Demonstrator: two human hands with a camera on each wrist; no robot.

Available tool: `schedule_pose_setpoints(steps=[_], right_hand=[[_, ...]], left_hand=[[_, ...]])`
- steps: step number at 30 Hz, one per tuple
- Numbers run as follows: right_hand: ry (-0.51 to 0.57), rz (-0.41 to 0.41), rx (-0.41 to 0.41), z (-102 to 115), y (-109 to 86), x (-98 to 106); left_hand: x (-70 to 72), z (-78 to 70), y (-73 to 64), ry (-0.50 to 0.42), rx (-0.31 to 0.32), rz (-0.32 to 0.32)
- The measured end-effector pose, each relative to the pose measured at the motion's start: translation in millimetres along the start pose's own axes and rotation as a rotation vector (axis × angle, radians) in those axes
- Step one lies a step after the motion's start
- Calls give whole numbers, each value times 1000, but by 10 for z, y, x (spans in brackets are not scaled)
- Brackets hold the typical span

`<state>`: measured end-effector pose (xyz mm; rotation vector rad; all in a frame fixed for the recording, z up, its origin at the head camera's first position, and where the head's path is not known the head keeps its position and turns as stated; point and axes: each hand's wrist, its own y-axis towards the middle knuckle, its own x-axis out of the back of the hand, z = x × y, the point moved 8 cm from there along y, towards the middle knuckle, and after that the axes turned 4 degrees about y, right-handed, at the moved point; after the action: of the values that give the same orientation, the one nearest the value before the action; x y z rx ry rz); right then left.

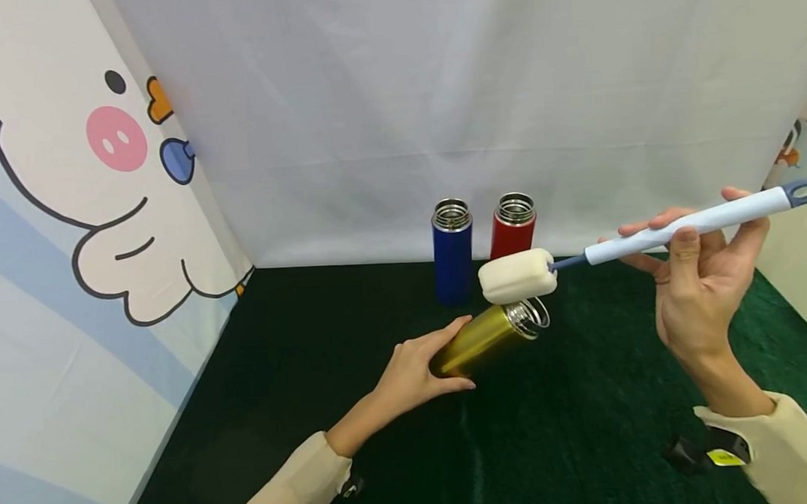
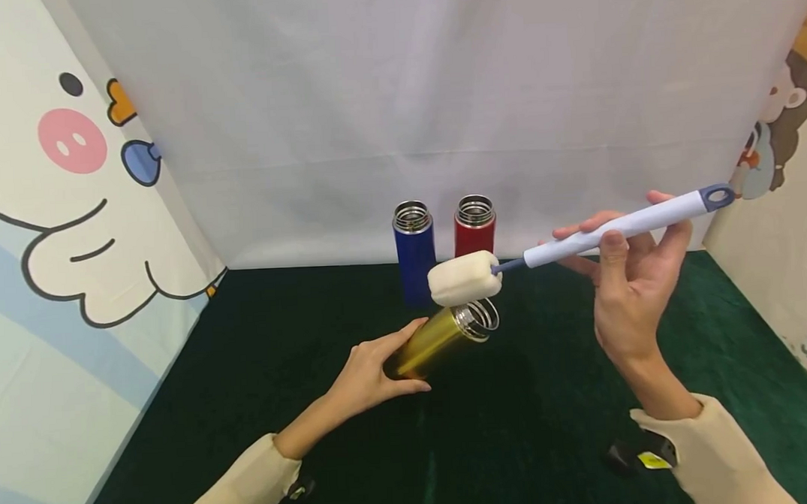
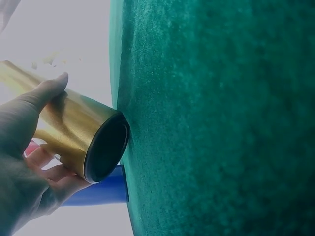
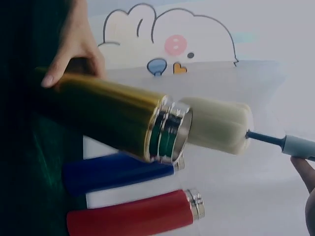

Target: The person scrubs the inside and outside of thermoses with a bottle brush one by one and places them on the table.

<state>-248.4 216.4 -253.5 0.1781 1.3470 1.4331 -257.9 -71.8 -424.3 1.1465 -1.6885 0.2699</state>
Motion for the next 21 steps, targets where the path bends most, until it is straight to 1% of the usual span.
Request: schedule_pose_setpoints(steps=[6, 10, 14, 18, 21], right_hand=[[-161, -52, 55, 74, -20, 192], [-263, -49, 61, 116, -45, 269], [-286, -65, 59, 167, -90, 321], [-269, -83, 78, 256, -153, 323], [-234, -78, 90, 307, -183, 286]], left_hand=[[1, -16, 10, 5, -12, -4], [17, 9, -5, -1, 2, -23], [30, 21, -18, -19, 15, -33], [32, 20, -14, -17, 19, -38], [32, 46, -14, -18, 39, -53]])
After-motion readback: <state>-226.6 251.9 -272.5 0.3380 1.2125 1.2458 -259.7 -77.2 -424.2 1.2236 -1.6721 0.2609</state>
